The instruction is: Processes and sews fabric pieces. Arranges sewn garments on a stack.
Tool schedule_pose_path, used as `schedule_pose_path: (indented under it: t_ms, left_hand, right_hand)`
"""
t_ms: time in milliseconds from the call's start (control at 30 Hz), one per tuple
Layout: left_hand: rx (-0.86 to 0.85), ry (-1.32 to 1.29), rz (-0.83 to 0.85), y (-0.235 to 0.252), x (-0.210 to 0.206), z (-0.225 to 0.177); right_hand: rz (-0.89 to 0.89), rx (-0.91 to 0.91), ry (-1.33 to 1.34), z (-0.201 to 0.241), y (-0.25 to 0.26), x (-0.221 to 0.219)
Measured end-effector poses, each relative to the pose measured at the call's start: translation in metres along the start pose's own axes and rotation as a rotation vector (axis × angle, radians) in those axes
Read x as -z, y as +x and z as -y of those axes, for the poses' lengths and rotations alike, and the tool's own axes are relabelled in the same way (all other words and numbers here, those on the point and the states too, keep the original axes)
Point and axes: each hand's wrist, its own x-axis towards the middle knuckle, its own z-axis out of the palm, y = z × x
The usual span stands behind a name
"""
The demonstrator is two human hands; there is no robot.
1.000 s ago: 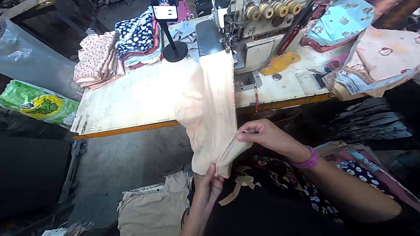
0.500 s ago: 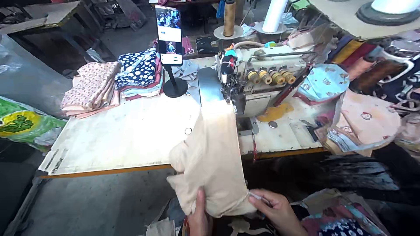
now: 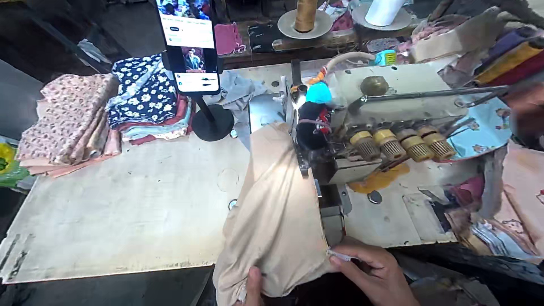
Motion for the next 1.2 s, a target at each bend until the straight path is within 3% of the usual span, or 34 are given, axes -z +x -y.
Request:
schedule_pose_path:
  t_ms: [100, 167, 300, 400, 467, 533, 567, 633, 733, 833, 933, 1067, 1200]
  left_hand:
    - [0.013, -0.004, -0.043, 0.023, -0.016, -0.005]
    - [0.069, 0.107, 0.033, 0.042, -0.020, -0.021]
    - [0.020, 0.742, 0.574, 0.097, -0.004, -0.073]
    - [0.134, 0.885, 0.848, 0.139, -0.007, -0.101]
    - [0.307, 0.759, 0.843, 0.163, -0.015, -0.106]
    - [0.377, 0.546, 0.647, 0.182, -0.019, -0.099]
    - [0.329, 0.490, 0.536, 0.187, -0.019, -0.092]
    - [0.037, 0.569, 0.429, 0.182, -0.018, -0.075]
    - [-0.677, 0.827, 0.489, 0.145, -0.020, -0.052]
    - [-1.035, 0.838, 0.673, 0.109, -0.035, -0.031]
    - [-1.077, 0.793, 0.722, 0.098, -0.040, -0.018]
    - [-0.969, 0.814, 0.547, 0.096, -0.045, -0.016]
    - [-1.094, 1.021, 0.573, 0.097, -0.069, -0.020]
  right_hand:
    - [-0.064, 0.064, -0.040, -0.005, 0.028, -0.002]
    - [-0.122, 0.049, -0.042, 0.003, 0.044, -0.005]
    - [-0.211, 0.028, -0.055, 0.022, 0.074, -0.016]
    - [-0.271, -0.020, -0.095, 0.028, 0.085, -0.022]
    - [-0.266, -0.095, -0.068, 0.030, 0.084, -0.021]
    - [-0.196, -0.083, -0.005, 0.029, 0.079, -0.016]
    - [-0.157, -0.076, 0.022, 0.026, 0.077, -0.013]
    - [-0.103, -0.088, 0.075, 0.022, 0.072, -0.006]
    - [-0.061, -0.133, 0.083, 0.023, 0.065, -0.002]
    - [-0.044, -0.154, 0.093, 0.023, 0.064, -0.002]
    - [-0.043, -0.130, 0.103, 0.019, 0.066, -0.003]
    - [-0.082, -0.093, 0.058, 0.018, 0.064, -0.004]
    - [-0.092, -0.105, 0.079, 0.020, 0.065, -0.005]
